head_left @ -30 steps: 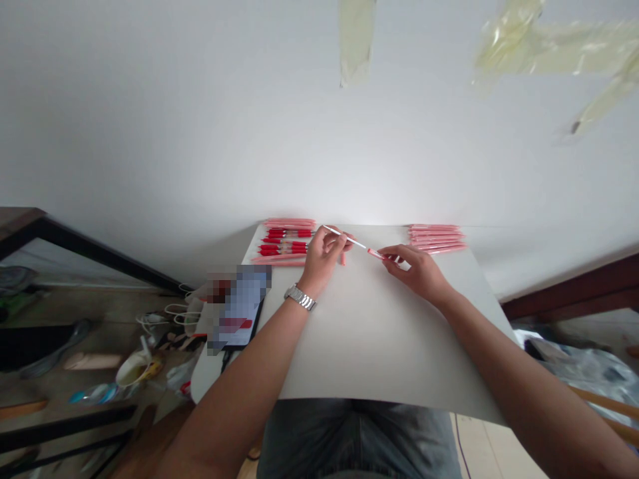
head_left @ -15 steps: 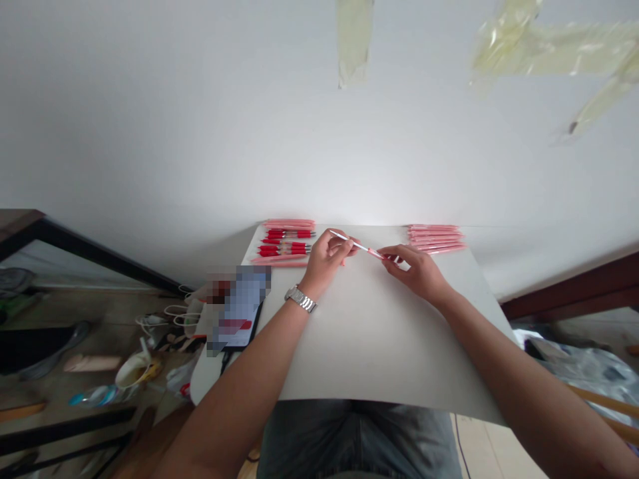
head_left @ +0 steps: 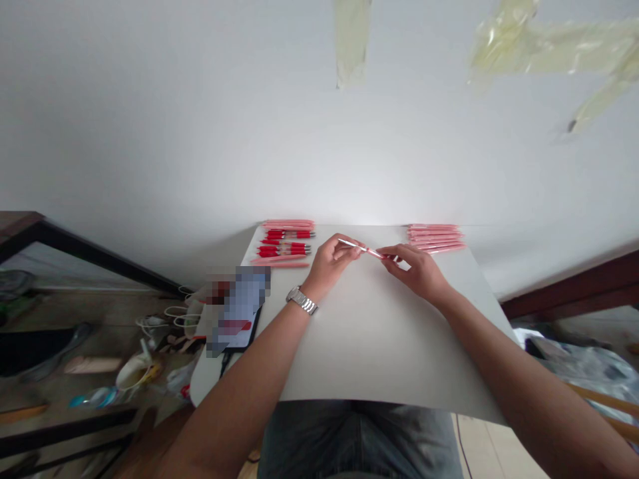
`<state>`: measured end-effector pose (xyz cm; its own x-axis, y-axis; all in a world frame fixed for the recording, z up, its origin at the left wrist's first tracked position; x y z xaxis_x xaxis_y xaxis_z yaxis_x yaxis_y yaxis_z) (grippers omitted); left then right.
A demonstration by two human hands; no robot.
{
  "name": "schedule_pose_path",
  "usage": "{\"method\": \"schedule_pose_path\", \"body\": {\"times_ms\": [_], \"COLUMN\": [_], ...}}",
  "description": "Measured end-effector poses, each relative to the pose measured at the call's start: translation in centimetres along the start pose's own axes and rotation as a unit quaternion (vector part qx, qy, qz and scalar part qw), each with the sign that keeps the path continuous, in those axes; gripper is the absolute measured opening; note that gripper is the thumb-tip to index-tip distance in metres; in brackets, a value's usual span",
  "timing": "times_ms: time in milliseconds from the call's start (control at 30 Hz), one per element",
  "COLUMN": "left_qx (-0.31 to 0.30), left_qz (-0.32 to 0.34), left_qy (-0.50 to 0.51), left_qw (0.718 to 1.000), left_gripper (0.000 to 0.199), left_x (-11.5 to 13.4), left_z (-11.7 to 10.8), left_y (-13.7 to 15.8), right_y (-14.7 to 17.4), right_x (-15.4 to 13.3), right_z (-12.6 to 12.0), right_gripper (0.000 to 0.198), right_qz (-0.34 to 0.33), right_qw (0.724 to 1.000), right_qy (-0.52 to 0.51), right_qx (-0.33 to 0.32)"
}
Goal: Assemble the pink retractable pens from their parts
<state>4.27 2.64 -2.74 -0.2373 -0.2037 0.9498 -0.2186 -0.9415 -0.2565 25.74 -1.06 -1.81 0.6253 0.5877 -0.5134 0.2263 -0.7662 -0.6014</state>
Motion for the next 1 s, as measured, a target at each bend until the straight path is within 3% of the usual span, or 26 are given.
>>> {"method": "schedule_pose_path", "body": {"times_ms": [1000], "left_qx": [-0.033], "left_qz": [-0.023], "left_qy": [-0.031], "left_qw": [0.999], "left_gripper": [0.032], "left_x": [-0.4], "left_z": [-0.13], "left_y": [0.21], "right_y": [-0.05], "right_x": [-0.43], "right_z": [-0.08], "right_gripper": [0.018], "right_qz": [-0.009], "right_qw": [1.0], "right_qy": [-0.001], "right_qx": [0.012]}}
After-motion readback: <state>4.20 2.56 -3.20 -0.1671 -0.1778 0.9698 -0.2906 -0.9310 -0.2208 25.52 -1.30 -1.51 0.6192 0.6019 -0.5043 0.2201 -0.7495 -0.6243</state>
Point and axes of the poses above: each hand's wrist, its own y-axis away from the middle knuckle, its own z-axis out of the palm, x = y × z, the point moved 3 cm from there along -y, towards the middle knuckle, and after that the axes turned 7 degrees about x, right-handed, at the moved point
